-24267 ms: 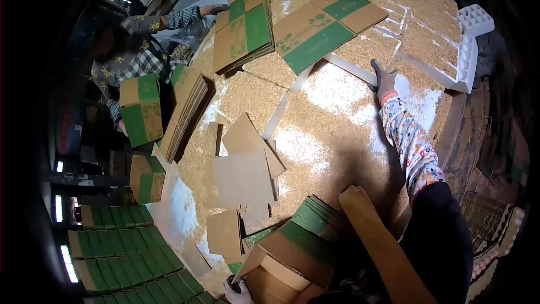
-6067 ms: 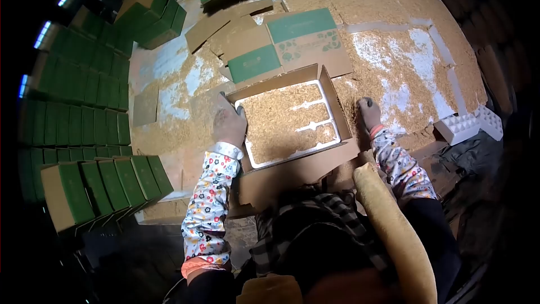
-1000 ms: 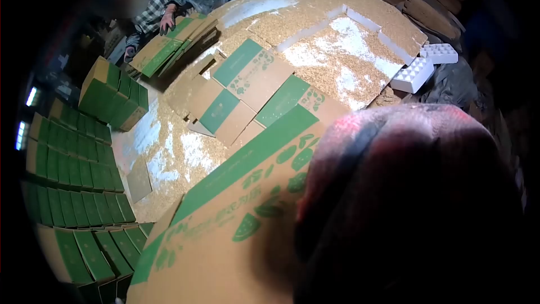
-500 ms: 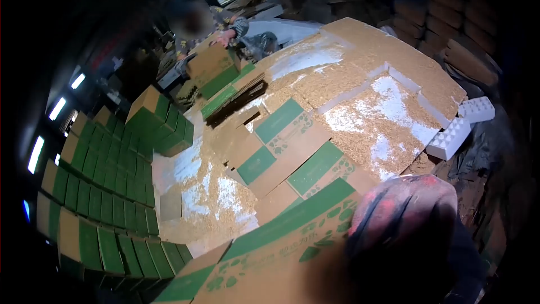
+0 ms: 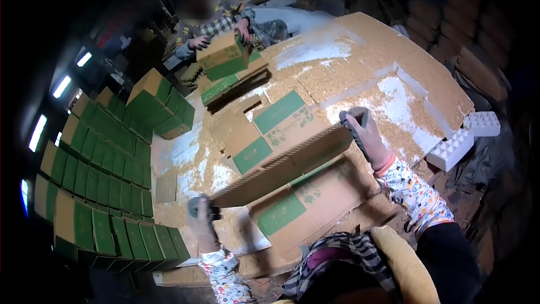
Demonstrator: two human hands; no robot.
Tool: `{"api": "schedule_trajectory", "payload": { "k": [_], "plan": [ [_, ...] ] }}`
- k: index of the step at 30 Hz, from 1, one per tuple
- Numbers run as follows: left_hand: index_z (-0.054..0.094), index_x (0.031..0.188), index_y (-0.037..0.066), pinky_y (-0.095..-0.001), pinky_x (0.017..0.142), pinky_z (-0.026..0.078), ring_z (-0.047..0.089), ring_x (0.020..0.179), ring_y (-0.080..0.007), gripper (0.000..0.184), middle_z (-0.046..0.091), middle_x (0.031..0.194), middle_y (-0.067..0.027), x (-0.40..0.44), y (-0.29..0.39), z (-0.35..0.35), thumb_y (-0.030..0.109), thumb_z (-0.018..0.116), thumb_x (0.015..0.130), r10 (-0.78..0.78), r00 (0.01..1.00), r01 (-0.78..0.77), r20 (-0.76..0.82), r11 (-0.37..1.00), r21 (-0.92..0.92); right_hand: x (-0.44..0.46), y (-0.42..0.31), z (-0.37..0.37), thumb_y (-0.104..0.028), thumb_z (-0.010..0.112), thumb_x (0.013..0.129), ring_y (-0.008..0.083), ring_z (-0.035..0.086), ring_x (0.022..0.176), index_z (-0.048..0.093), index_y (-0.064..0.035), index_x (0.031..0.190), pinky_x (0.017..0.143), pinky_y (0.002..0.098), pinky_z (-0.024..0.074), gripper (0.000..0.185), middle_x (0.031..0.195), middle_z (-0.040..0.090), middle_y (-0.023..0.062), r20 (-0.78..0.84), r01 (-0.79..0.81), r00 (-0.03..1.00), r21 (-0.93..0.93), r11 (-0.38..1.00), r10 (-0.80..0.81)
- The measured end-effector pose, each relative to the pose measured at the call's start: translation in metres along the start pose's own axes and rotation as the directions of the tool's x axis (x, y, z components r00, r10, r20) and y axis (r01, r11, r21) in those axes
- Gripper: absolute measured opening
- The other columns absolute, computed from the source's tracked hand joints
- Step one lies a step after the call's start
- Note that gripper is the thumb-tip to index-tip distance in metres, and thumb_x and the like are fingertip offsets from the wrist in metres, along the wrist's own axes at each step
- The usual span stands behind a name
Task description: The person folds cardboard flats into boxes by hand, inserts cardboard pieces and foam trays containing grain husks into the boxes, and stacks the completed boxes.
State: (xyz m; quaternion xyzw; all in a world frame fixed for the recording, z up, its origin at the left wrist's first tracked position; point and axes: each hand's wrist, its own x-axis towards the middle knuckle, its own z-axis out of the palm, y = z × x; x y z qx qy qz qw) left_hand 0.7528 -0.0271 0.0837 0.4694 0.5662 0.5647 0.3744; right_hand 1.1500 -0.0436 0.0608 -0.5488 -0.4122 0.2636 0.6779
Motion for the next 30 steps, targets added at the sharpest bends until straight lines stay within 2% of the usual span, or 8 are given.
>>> {"api": "schedule_trajectory", "payload": {
  "k": [5,10,13,16,17,21,24,30],
  "plan": [
    [0.062,0.082,-0.001,-0.0294,0.044,0.050,0.056,0.042,-0.0208,0.029,0.063,0.069,-0.0117,0.053,-0.053,0.024,0.027,0.059,0.087,-0.419,0.892,0.432,0.168,0.901,-0.042,-0.013,0.051,-0.002,-0.018,0.068,0.083,0.0099,0.053,0.075,0.045,-0.0013,0.104,0.065,0.0231,0.0448,0.036,0.090,0.058,0.0084,-0.005,-0.182,0.983,0.098,0.979,0.183],
    [0.067,0.078,0.008,-0.0451,0.057,0.050,0.063,0.062,-0.0335,0.037,0.062,0.069,-0.0205,0.017,0.003,0.062,0.034,0.044,0.089,0.032,0.630,-0.766,0.776,0.192,0.614,0.020,0.075,-0.017,-0.019,0.062,0.085,0.0174,0.059,0.081,0.051,0.0055,0.106,0.067,0.0293,0.0490,0.034,0.100,0.061,0.0130,0.165,-0.278,0.947,-0.013,0.961,0.276],
    [0.067,0.076,0.003,-0.0425,0.076,0.048,0.064,0.080,-0.0314,0.050,0.064,0.078,-0.0194,-0.016,-0.045,0.106,0.045,0.044,0.090,0.075,0.281,-0.768,0.957,0.616,0.178,-0.007,0.087,0.027,-0.024,0.074,0.075,0.0258,0.057,0.099,0.040,0.0073,0.121,0.084,0.0363,0.0465,0.066,0.107,0.058,0.0187,0.087,0.192,0.980,-0.615,0.764,-0.177],
    [0.045,0.129,0.005,-0.0435,0.101,0.035,0.043,0.122,-0.0351,0.070,0.048,0.125,-0.0260,-0.021,-0.039,0.113,0.062,0.034,0.090,-0.358,-0.058,-0.628,0.932,0.739,0.245,-0.010,0.084,0.038,-0.033,0.078,0.069,0.0351,0.050,0.111,0.036,0.0054,0.128,0.099,0.0387,0.0366,0.082,0.117,0.053,0.0237,0.360,0.158,0.930,-0.230,0.960,-0.066],
    [0.032,0.141,0.006,-0.0443,0.108,0.028,0.033,0.132,-0.0349,0.078,0.039,0.137,-0.0264,-0.028,-0.042,0.103,0.065,0.033,0.089,-0.209,-0.154,-0.591,0.966,0.803,0.080,-0.007,0.110,0.025,-0.035,0.077,0.070,0.0319,0.050,0.114,0.032,0.0045,0.133,0.099,0.0356,0.0378,0.087,0.122,0.051,0.0237,0.297,0.341,0.940,-0.811,0.476,-0.168],
    [0.023,0.138,-0.005,-0.0485,0.109,0.021,0.025,0.133,-0.0381,0.104,0.026,0.143,-0.0255,-0.027,-0.037,0.096,0.068,0.059,0.074,-0.062,0.832,-0.494,0.551,0.370,0.787,0.027,0.070,0.001,-0.044,0.072,0.075,0.0225,0.059,0.101,0.051,0.0034,0.122,0.092,0.0329,0.0446,0.070,0.111,0.062,0.0150,0.625,0.148,0.643,-0.668,0.729,0.442],
    [0.026,0.135,-0.007,-0.0474,0.105,0.027,0.034,0.125,-0.0371,0.099,0.033,0.135,-0.0257,-0.008,-0.125,0.097,0.058,0.068,0.073,-0.108,0.759,-0.188,0.643,0.908,0.374,0.087,0.041,-0.003,-0.048,0.063,0.082,0.0197,0.060,0.099,0.065,-0.0008,0.109,0.093,0.0330,0.0445,0.054,0.104,0.066,0.0115,0.701,0.008,0.380,-0.654,0.756,0.603],
    [0.027,0.136,-0.007,-0.0409,0.102,0.032,0.043,0.118,-0.0422,0.097,0.047,0.123,-0.0284,-0.027,-0.129,0.084,0.057,0.066,0.076,0.245,0.907,-0.413,0.343,0.680,0.605,-0.062,0.042,0.007,-0.061,0.042,0.088,0.0339,0.038,0.126,0.038,-0.0023,0.136,0.107,0.0469,0.0269,0.076,0.136,0.041,0.0204,0.885,0.820,0.463,-0.409,0.400,-0.045]
  ]
}}
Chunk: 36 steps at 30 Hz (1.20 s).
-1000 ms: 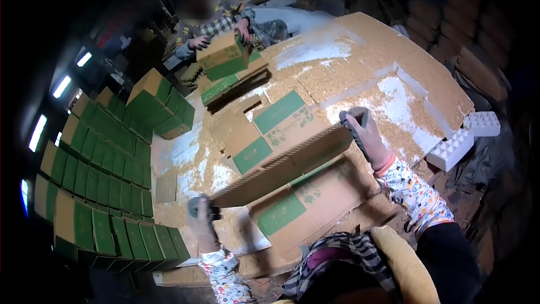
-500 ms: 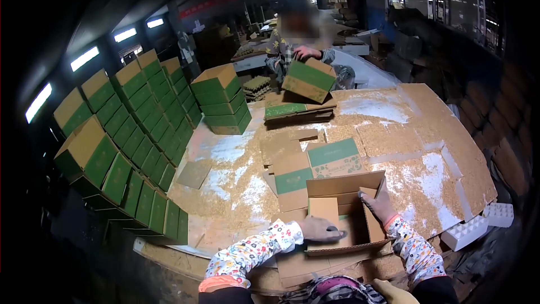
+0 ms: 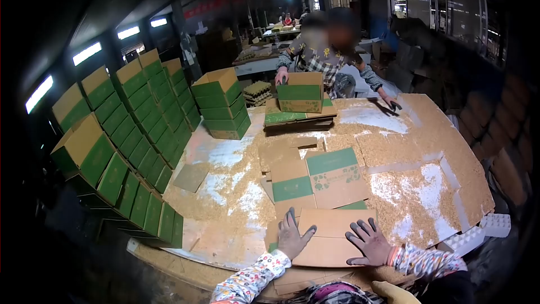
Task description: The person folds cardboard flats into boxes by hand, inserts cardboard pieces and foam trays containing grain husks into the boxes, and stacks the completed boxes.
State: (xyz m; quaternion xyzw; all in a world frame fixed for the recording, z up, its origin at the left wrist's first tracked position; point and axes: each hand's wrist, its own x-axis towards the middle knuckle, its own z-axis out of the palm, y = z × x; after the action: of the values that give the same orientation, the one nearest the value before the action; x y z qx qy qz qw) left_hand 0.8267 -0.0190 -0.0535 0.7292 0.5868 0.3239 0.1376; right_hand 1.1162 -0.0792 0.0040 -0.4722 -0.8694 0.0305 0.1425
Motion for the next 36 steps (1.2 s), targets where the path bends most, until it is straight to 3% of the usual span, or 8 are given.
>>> {"api": "schedule_trajectory", "payload": {
  "k": [3,6,10,14,17,23,29,36],
  "plan": [
    [0.036,0.134,-0.005,-0.0409,0.101,0.034,0.045,0.119,-0.0430,0.088,0.050,0.121,-0.0292,0.027,-0.017,-0.014,0.060,0.061,0.079,-0.312,0.695,0.528,0.648,0.833,-0.166,0.004,0.018,0.005,-0.066,0.038,0.087,0.0350,0.036,0.128,0.034,-0.0024,0.139,0.108,0.0475,0.0257,0.082,0.139,0.037,0.0193,0.070,-0.199,0.979,0.558,0.805,0.193],
    [0.041,0.132,-0.003,-0.0406,0.102,0.034,0.043,0.124,-0.0375,0.080,0.045,0.130,-0.0280,0.022,0.001,-0.036,0.057,0.060,0.081,-0.093,0.589,0.604,0.803,0.711,-0.361,-0.018,0.031,0.040,-0.070,0.035,0.085,0.0348,0.036,0.128,0.031,-0.0025,0.140,0.108,0.0475,0.0260,0.087,0.141,0.036,0.0173,0.416,-0.384,0.804,0.909,-0.165,0.424],
    [0.030,0.137,-0.002,-0.0461,0.104,0.032,0.032,0.129,-0.0407,0.080,0.032,0.140,-0.0245,-0.022,-0.010,-0.030,0.032,0.071,0.077,0.439,0.869,-0.362,0.230,0.879,-0.311,0.001,0.073,-0.011,-0.073,0.040,0.082,0.0367,0.036,0.131,0.026,-0.0034,0.143,0.107,0.0522,0.0279,0.094,0.144,0.034,0.0193,0.265,0.036,0.936,0.583,-0.811,0.233],
    [0.027,0.138,-0.003,-0.0442,0.107,0.028,0.031,0.129,-0.0385,0.078,0.030,0.139,-0.0253,-0.034,-0.082,-0.034,0.022,0.070,0.078,0.109,0.850,-0.248,0.515,0.946,0.209,0.015,0.080,0.067,-0.043,0.071,0.073,0.0344,0.020,0.138,0.013,0.0082,0.142,0.113,0.0322,0.0180,0.105,0.148,0.018,0.0281,0.342,-0.579,0.798,0.664,0.474,0.496],
    [0.033,0.135,-0.003,-0.0430,0.106,0.030,0.034,0.125,-0.0389,0.069,0.035,0.134,-0.0270,0.035,0.003,-0.037,0.017,0.068,0.079,-0.158,0.984,0.175,0.081,0.796,-0.580,0.027,0.042,0.102,-0.048,0.065,0.075,0.0510,0.018,0.133,0.007,0.0067,0.143,0.110,0.0471,0.0194,0.105,0.142,0.016,0.0389,0.344,-0.729,0.678,0.432,0.532,0.650],
    [0.049,0.119,0.000,-0.0396,0.087,0.046,0.051,0.104,-0.0349,0.044,0.045,0.115,-0.0203,0.068,0.016,0.022,-0.001,0.061,0.077,-0.101,0.953,0.123,0.287,0.990,-0.062,-0.047,0.108,0.077,-0.064,0.045,0.085,0.0388,0.039,0.126,0.031,-0.0024,0.140,0.106,0.0417,0.0302,0.084,0.137,0.038,0.0277,0.235,-0.359,0.788,0.926,0.115,0.569],
    [0.039,0.129,-0.003,-0.0441,0.094,0.043,0.055,0.104,-0.0341,0.050,0.051,0.118,-0.0229,0.071,0.023,0.024,0.018,0.058,0.089,-0.198,0.897,0.064,0.395,0.942,0.328,-0.189,0.346,0.061,-0.031,0.057,0.082,0.0370,0.042,0.121,0.044,-0.0085,0.131,0.104,0.0463,0.0308,0.055,0.130,0.044,0.0211,-0.324,-0.961,-0.060,0.274,0.033,0.944],
    [0.053,0.119,0.006,-0.0415,0.084,0.048,0.061,0.098,-0.0320,0.055,0.062,0.106,-0.0162,0.079,0.046,0.035,0.036,0.071,0.077,0.028,0.954,-0.237,0.299,0.679,0.695,-0.276,0.489,0.045,-0.014,0.054,0.080,0.0288,0.045,0.118,0.051,-0.0111,0.119,0.094,0.0481,0.0340,0.039,0.118,0.053,0.0114,-0.263,-0.963,-0.155,-0.176,-0.205,0.952]
  ]
}}
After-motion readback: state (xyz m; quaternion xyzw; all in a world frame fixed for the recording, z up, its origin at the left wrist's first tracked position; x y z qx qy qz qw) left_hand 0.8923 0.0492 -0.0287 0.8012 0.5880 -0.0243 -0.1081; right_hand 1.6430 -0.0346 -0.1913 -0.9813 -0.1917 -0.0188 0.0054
